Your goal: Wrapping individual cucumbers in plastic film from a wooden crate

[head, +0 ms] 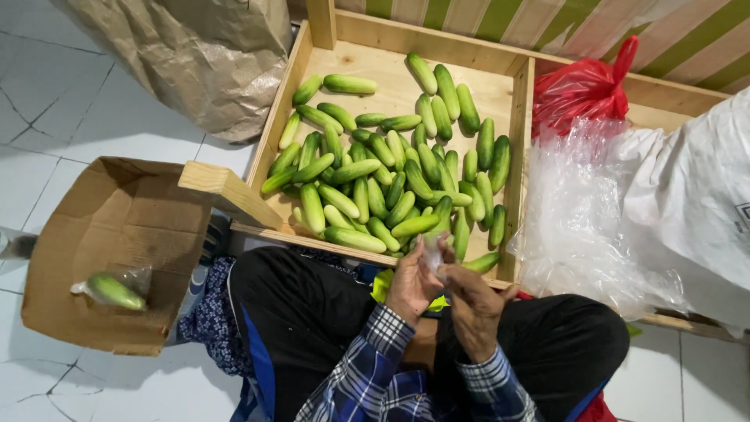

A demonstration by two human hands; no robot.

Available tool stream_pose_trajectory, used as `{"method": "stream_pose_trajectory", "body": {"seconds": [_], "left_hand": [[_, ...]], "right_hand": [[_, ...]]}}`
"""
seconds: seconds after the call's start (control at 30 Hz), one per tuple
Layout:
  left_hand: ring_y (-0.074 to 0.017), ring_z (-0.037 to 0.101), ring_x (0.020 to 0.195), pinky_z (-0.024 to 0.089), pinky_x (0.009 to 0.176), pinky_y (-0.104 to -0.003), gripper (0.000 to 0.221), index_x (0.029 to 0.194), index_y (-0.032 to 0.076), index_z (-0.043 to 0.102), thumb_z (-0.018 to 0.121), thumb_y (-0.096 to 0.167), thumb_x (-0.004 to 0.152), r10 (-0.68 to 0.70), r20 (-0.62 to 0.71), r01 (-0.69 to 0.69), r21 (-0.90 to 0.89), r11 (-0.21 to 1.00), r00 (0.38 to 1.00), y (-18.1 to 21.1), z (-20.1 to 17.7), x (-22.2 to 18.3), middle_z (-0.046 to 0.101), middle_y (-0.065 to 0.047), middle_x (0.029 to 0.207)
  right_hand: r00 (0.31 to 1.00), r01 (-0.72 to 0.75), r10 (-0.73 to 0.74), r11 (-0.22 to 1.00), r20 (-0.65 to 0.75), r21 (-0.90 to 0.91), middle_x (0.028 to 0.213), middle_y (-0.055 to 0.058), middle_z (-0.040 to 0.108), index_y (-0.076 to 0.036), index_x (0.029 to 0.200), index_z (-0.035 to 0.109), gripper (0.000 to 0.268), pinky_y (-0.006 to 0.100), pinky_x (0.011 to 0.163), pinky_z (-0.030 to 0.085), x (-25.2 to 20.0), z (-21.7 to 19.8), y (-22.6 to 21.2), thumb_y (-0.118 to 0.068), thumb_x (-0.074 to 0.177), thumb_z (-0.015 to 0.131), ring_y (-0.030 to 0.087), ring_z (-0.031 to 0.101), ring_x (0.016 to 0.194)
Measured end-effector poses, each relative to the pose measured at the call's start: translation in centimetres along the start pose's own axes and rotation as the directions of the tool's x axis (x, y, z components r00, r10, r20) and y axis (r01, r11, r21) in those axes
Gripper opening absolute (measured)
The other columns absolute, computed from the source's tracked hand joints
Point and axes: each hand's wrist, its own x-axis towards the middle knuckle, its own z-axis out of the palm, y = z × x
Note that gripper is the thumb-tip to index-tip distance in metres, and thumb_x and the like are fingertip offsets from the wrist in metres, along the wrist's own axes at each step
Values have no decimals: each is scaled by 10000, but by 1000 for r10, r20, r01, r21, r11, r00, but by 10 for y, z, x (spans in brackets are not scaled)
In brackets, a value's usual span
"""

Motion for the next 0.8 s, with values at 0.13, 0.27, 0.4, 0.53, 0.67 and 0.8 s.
{"method": "stream_pose_trajectory", "body": {"seconds": [0.13,0.27,0.4,0.53,0.67,0.8], "left_hand": [[-176,663,915,545,939,-395,529,1395,-24,542,668,301,997,66,-73,-62,53,997,995,-4,-7,-5,649,10,852],[-251,653,995,542,890,-418,526,1401,-9,563,566,356,1023,51,-72,-48,50,998,996,8,-31,-16,647,-65,1075],[-349,654,1151,560,733,-438,536,1475,-14,478,427,356,1092,18,-47,-20,-51,998,999,6,-33,-31,633,-132,1377],[-334,651,1149,529,678,-347,584,1410,-19,548,441,454,1084,12,-75,-11,16,1000,997,-11,-17,-47,687,-192,1268],[-395,623,1221,576,966,-438,619,1391,-44,584,513,473,1060,-40,-75,35,-69,997,996,-23,-22,-56,705,-200,1220],[-308,615,1159,567,922,-390,557,1378,-41,560,502,419,1072,9,-70,-11,-32,999,997,-26,-31,-52,646,-119,1059]], "right_hand": [[998,-15,9,995,-61,-95,1015,97,758,-17,1017,751,122,343,1176,464,-6,16,-20,0,897,733,171,705,1024],[974,-174,171,985,-148,-9,1010,102,782,-17,971,777,83,306,1054,526,-16,10,-9,-33,902,734,177,715,1036],[932,-303,316,948,-176,99,1006,109,789,-21,950,783,79,279,971,560,-27,8,3,-63,905,734,169,724,964],[927,-329,347,934,-141,139,901,155,790,14,948,769,117,277,835,615,-33,13,-9,-89,914,725,196,748,841],[940,-280,290,957,-177,79,980,112,788,-6,963,778,87,270,928,587,-44,9,-2,-34,923,705,168,728,947],[938,-255,288,950,-194,181,978,145,773,20,977,759,90,279,890,601,-46,8,-8,-30,922,708,195,735,892]]}}
